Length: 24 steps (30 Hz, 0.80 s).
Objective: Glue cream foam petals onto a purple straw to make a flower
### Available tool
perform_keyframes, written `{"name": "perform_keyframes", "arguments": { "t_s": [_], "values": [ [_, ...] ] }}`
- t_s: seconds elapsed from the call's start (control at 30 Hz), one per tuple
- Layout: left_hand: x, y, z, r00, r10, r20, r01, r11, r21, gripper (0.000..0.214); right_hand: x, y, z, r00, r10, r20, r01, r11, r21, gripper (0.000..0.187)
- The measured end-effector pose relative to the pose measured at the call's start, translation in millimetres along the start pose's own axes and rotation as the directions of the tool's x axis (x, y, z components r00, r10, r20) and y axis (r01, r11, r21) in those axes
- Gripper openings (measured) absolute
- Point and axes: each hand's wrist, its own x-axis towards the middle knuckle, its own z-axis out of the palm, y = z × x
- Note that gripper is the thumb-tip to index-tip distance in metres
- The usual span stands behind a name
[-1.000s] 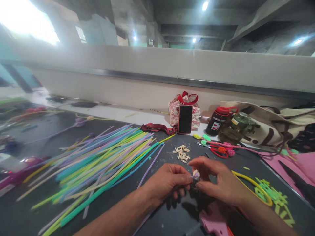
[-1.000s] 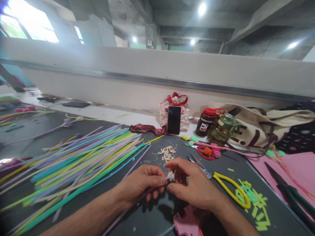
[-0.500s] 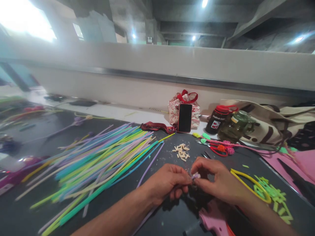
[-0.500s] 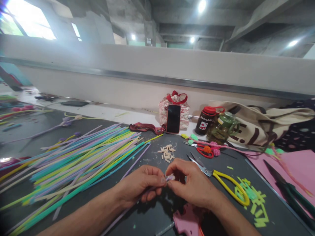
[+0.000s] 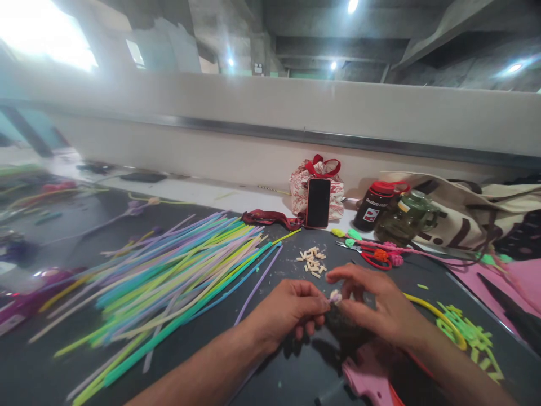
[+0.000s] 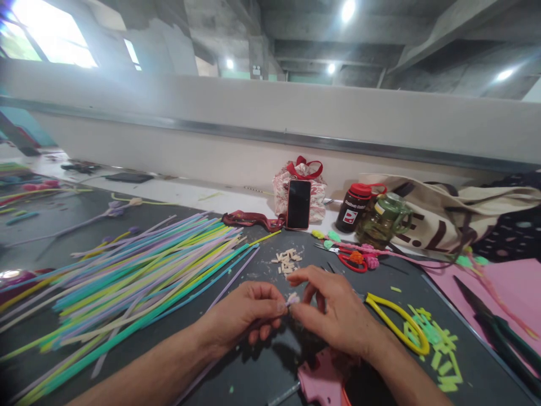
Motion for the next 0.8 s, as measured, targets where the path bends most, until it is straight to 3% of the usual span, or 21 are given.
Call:
{"name": "perform_keyframes", "arguments": {
  "t_s": [0.1,0.2,0.43,0.6,0.8],
  "values": [
    [-0.3,0.8,0.3,0.999,0.020,-0.047,-0.020,1.000,0.017,0.018,2.9,14.2,-3.5,0.979,0.150,-0.135,-0.122,0.973,0.196,0.019],
    [0.7,0.6,0.3,0.997,0.041,-0.061,-0.041,0.999,-0.004,0.020,6.8,26.5,-2.9,0.949,0.269,-0.166,-0.209,0.929,0.307,0.018],
    [5.4,0.2,-3.4,0.991,0.071,-0.111,-0.084,0.989,-0.120,0.018,9.9,29.1,0.8,0.916,0.316,-0.248,-0.248,0.930,0.271,0.030],
    [6.0,0.4,-4.1,0.988,0.078,-0.135,-0.098,0.985,-0.145,0.017,12.1,26.0,2.0,0.926,0.296,-0.233,-0.223,0.929,0.295,0.011],
    [6.8,-0.9,-4.4,0.989,0.072,-0.126,-0.089,0.987,-0.137,0.017,11.3,24.8,2.8,0.940,0.289,-0.182,-0.219,0.918,0.330,0.009]
  ]
}}
